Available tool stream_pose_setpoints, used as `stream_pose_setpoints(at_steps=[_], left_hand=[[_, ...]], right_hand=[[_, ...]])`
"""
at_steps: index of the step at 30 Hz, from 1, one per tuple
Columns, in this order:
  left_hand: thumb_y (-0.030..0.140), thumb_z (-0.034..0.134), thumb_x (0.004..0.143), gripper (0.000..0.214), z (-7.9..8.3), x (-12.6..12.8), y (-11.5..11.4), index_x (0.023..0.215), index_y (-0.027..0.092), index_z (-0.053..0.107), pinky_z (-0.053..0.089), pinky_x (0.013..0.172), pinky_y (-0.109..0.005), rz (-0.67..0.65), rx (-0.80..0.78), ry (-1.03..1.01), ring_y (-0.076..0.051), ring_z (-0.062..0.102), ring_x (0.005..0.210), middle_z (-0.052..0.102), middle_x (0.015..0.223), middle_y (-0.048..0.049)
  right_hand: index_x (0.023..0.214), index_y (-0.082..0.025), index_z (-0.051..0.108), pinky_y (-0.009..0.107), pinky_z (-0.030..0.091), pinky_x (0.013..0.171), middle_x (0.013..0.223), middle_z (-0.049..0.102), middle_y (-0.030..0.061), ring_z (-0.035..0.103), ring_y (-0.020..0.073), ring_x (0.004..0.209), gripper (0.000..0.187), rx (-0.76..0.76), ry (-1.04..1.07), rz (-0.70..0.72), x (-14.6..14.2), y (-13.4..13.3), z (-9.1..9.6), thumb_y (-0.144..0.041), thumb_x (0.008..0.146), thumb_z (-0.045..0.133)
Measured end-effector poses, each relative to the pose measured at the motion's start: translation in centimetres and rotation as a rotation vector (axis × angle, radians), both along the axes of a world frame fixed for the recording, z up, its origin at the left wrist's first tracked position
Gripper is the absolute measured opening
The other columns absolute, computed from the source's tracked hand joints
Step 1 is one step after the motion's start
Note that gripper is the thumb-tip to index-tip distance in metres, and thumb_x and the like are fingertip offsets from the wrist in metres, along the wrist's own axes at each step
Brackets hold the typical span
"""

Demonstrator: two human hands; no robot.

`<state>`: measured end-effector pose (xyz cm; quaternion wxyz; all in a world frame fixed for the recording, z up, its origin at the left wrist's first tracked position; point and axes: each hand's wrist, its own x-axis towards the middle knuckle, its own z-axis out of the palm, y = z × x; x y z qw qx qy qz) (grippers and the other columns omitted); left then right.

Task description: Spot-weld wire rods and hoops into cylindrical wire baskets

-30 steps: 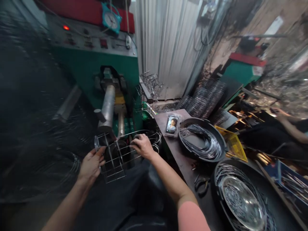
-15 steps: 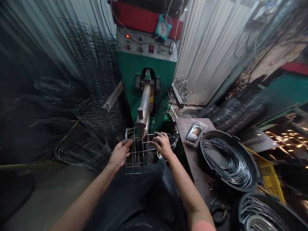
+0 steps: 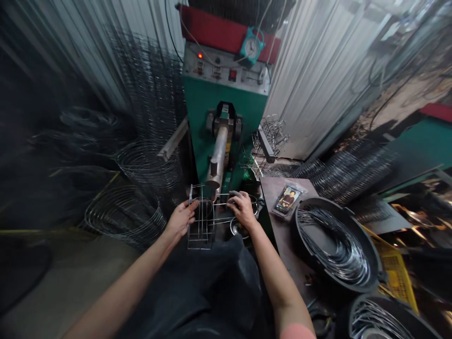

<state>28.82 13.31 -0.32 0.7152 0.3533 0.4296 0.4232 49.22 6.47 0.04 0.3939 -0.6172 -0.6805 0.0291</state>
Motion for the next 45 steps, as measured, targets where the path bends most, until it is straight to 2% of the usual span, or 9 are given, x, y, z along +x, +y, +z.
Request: stream_pose_setpoints(at_steps=[23, 26, 28, 33, 36, 38, 40, 42, 45], left_hand=[[0.034, 0.08, 0.042, 0.043, 0.0, 0.8, 2.0, 0.072, 0.015, 0.055, 0.012, 0.033, -0.016, -0.011, -0.053, -0.018, -0.002, 0.024, 0.038, 0.037, 0.049, 0.0087], [0.034, 0.08, 0.042, 0.044, 0.4, 0.1, 1.1, 0.073, 0.015, 0.055, 0.012, 0.033, -0.015, -0.019, -0.04, -0.025, -0.001, 0.024, 0.038, 0.038, 0.05, 0.0086], [0.035, 0.08, 0.043, 0.044, 0.3, -0.8, 0.0, 0.074, 0.015, 0.055, 0.012, 0.032, -0.015, -0.023, -0.043, -0.026, -0.001, 0.023, 0.037, 0.037, 0.05, 0.0091], [0.035, 0.08, 0.043, 0.046, -0.4, -3.3, -3.4, 0.074, 0.015, 0.052, 0.014, 0.032, -0.015, -0.037, -0.109, -0.022, 0.0, 0.023, 0.036, 0.039, 0.053, 0.0089], [0.046, 0.075, 0.052, 0.045, -0.2, -4.9, -5.2, 0.076, 0.015, 0.054, 0.028, 0.034, -0.017, -0.098, -0.128, -0.03, -0.004, 0.037, 0.04, 0.049, 0.06, 0.0029], [0.056, 0.062, 0.064, 0.05, 0.1, -6.6, -6.6, 0.093, 0.016, 0.057, 0.046, 0.049, -0.026, -0.162, -0.011, -0.025, -0.013, 0.056, 0.058, 0.06, 0.077, -0.0057], [0.06, 0.054, 0.07, 0.062, -0.2, -8.8, -7.9, 0.118, 0.021, 0.049, 0.049, 0.076, -0.038, -0.235, 0.307, 0.083, -0.023, 0.06, 0.092, 0.06, 0.107, -0.0126], [0.057, 0.065, 0.061, 0.081, -0.9, -11.1, -8.9, 0.131, 0.025, 0.038, 0.036, 0.095, -0.048, -0.359, 0.802, 0.346, -0.03, 0.046, 0.116, 0.05, 0.128, -0.0144], [0.055, 0.07, 0.056, 0.092, -2.2, -13.7, -9.7, 0.136, 0.029, 0.032, 0.015, 0.102, -0.059, -0.644, 1.463, 0.674, -0.036, 0.038, 0.123, 0.043, 0.135, -0.0143]], right_hand=[[0.075, -0.023, 0.065, 0.041, 0.036, 0.091, 0.107, 0.062, 0.0041, 0.045, 0.0221, 0.102, 0.013, -0.051, 0.012, -0.036, 0.8, 1.5, 0.2, -0.033, 0.08, 0.059], [0.088, -0.023, 0.065, 0.043, 0.032, 0.097, 0.119, 0.055, 0.0066, 0.039, 0.0239, 0.114, 0.016, 0.033, 0.072, -0.147, -0.5, -0.5, 0.5, -0.035, 0.077, 0.062], [0.095, -0.023, 0.062, 0.043, 0.032, 0.098, 0.119, 0.053, 0.0083, 0.04, 0.0244, 0.116, 0.023, 0.027, 0.162, -0.174, -2.6, -3.2, 0.0, -0.035, 0.076, 0.063], [0.111, -0.023, 0.052, 0.036, 0.044, 0.087, 0.107, 0.06, 0.0065, 0.055, 0.0214, 0.1, 0.036, -0.281, 0.551, 0.096, -11.3, -11.2, -3.3, -0.037, 0.078, 0.058], [0.104, -0.023, 0.052, 0.032, 0.048, 0.077, 0.093, 0.063, 0.0037, 0.061, 0.0179, 0.084, 0.026, -0.316, 0.796, 0.183, -15.0, -13.1, -3.7, -0.04, 0.084, 0.048], [0.095, -0.023, 0.052, 0.028, 0.049, 0.061, 0.077, 0.062, 0.0007, 0.06, 0.014, 0.063, 0.024, -0.309, 0.98, 0.186, -15.3, -12.7, -2.3, -0.043, 0.086, 0.043], [0.092, -0.021, 0.051, 0.024, 0.045, 0.05, 0.07, 0.061, -0.0006, 0.056, 0.0111, 0.05, 0.026, -0.258, 1.132, 0.144, -14.3, -11.8, 0.1, -0.045, 0.084, 0.045], [0.088, -0.019, 0.051, 0.021, 0.042, 0.046, 0.068, 0.061, -0.0002, 0.053, 0.0093, 0.046, 0.026, -0.211, 1.256, 0.088, -12.9, -11.1, 2.9, -0.045, 0.082, 0.049], [0.082, -0.017, 0.052, 0.018, 0.039, 0.043, 0.066, 0.061, 0.0002, 0.051, 0.0072, 0.045, 0.02, -0.271, 1.458, 0.059, -11.3, -10.5, 6.5, -0.036, 0.081, 0.054]])
